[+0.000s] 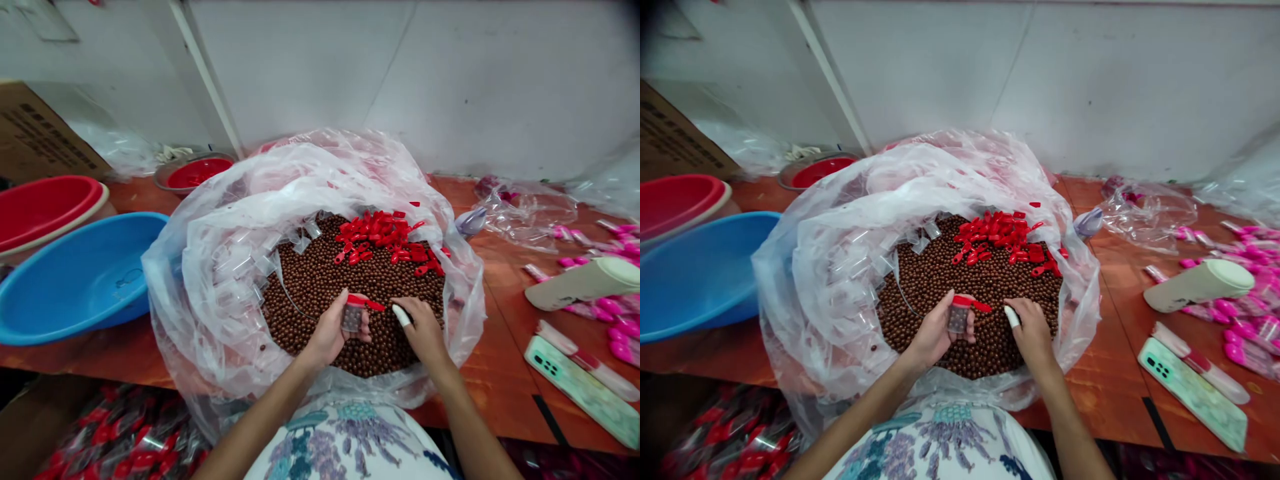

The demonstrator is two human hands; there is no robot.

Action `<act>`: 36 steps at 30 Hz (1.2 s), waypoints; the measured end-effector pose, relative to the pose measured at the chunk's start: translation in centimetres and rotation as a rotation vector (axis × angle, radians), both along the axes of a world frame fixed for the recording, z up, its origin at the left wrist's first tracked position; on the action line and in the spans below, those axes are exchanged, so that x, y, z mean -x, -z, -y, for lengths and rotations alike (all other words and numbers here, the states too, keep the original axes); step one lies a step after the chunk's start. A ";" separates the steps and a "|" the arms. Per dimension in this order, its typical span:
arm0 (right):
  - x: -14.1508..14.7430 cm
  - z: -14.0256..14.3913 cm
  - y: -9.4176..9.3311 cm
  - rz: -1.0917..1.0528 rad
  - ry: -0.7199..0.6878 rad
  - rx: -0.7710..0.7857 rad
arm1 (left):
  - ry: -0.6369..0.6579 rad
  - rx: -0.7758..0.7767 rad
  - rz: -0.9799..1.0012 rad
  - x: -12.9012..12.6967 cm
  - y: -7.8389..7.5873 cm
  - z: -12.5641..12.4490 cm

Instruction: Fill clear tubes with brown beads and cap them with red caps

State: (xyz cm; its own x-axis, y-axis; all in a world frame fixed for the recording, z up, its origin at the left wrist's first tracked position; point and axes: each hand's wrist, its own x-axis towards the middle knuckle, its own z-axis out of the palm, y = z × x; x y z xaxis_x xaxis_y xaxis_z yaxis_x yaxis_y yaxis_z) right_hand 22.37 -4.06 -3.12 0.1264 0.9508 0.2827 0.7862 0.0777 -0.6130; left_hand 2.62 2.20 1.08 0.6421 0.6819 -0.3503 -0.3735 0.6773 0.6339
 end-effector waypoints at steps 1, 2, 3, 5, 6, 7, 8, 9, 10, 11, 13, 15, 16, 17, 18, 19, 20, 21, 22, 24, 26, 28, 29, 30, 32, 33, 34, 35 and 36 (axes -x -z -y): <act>-0.4 -0.1 0.3 0.073 -0.014 0.031 | -0.004 0.008 0.011 0.1 0.1 -0.2; -0.7 -0.1 0.6 0.136 -0.032 0.055 | -0.016 0.021 0.011 0.1 0.4 -0.4; -0.8 -0.2 0.9 0.185 -0.048 0.071 | -0.028 0.040 0.004 0.0 0.7 -0.6; -0.7 -0.2 1.2 0.252 -0.064 0.077 | -0.042 0.088 -0.001 -0.1 1.4 -1.0; -0.6 -0.3 1.3 0.271 -0.067 0.075 | -0.044 0.107 0.009 -0.2 1.6 -1.1; -0.4 -0.3 1.3 0.278 -0.068 0.075 | -0.041 0.120 0.027 -0.2 1.7 -1.1; -0.3 -0.3 1.1 0.271 -0.062 0.072 | -0.033 0.128 0.046 -0.2 1.8 -1.2; -0.1 -0.3 0.9 0.249 -0.046 0.062 | -0.024 0.135 0.063 -0.2 1.7 -1.2; 0.1 -0.3 0.6 0.212 -0.024 0.046 | -0.015 0.143 0.077 -0.2 1.6 -1.2; 0.4 -0.3 0.2 0.159 -0.006 0.024 | -0.007 0.154 0.088 -0.3 1.5 -1.1; 1.1 -0.4 -0.6 0.024 -0.010 -0.015 | -0.001 0.173 0.104 -0.4 1.3 -1.0; 2.2 -0.4 -1.2 -0.109 -0.081 0.002 | -0.016 0.184 0.102 -0.7 1.3 -0.8; 2.7 -0.4 -1.4 -0.164 -0.110 0.029 | -0.030 0.182 0.092 -0.9 1.3 -0.7; 3.3 -0.4 -1.5 -0.209 -0.118 0.052 | -0.043 0.172 0.077 -1.1 1.4 -0.5; 3.7 -0.5 -1.5 -0.243 -0.105 0.066 | -0.051 0.154 0.060 -1.3 1.5 -0.3; 4.1 -0.5 -1.5 -0.263 -0.076 0.066 | -0.057 0.127 0.040 -1.5 1.6 -0.1; 4.5 -0.5 -1.5 -0.266 -0.045 0.052 | -0.061 0.093 0.016 -1.7 1.7 0.2; 4.7 -0.5 -1.4 -0.252 -0.031 0.032 | -0.066 0.058 -0.012 -1.8 1.8 0.4; 4.9 -0.5 -1.5 -0.220 -0.039 0.013 | -0.074 0.025 -0.043 -2.0 1.9 0.6; 5.1 -0.5 -1.7 -0.120 -0.098 0.001 | -0.085 -0.006 -0.117 -2.3 2.0 1.0; 5.2 -0.3 -2.0 -0.016 -0.160 0.003 | -0.064 0.013 -0.190 -2.5 2.1 1.2; 5.4 -0.2 -2.4 0.062 -0.181 0.002 | -0.028 0.031 -0.225 -2.6 2.2 1.3; 5.4 -0.2 -2.5 0.089 -0.182 -0.006 | -0.015 0.032 -0.229 -2.6 2.2 1.4; 5.5 -0.1 -2.6 0.110 -0.184 -0.014 | -0.008 0.027 -0.228 -2.6 2.3 1.4; 5.5 -0.1 -2.6 0.145 -0.191 -0.029 | -0.017 0.014 -0.233 -2.5 2.4 1.4; 5.4 -0.2 -2.6 0.162 -0.197 -0.036 | -0.034 0.013 -0.241 -2.5 2.4 1.4; 5.4 -0.2 -2.5 0.180 -0.206 -0.043 | -0.054 0.011 -0.245 -2.5 2.5 1.4; 5.3 -0.2 -2.4 0.200 -0.219 -0.052 | -0.070 0.007 -0.240 -2.5 2.6 1.5; 5.3 -0.3 -2.4 0.220 -0.235 -0.066 | -0.078 0.003 -0.226 -2.4 2.7 1.5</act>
State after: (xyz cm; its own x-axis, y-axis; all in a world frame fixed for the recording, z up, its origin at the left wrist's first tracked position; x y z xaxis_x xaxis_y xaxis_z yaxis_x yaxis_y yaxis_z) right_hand 17.06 -3.79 -0.76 -0.1657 0.9255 0.3405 0.8551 0.3068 -0.4179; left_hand 5.05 0.65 -1.58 0.4926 0.7249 -0.4815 -0.2734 0.6542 0.7052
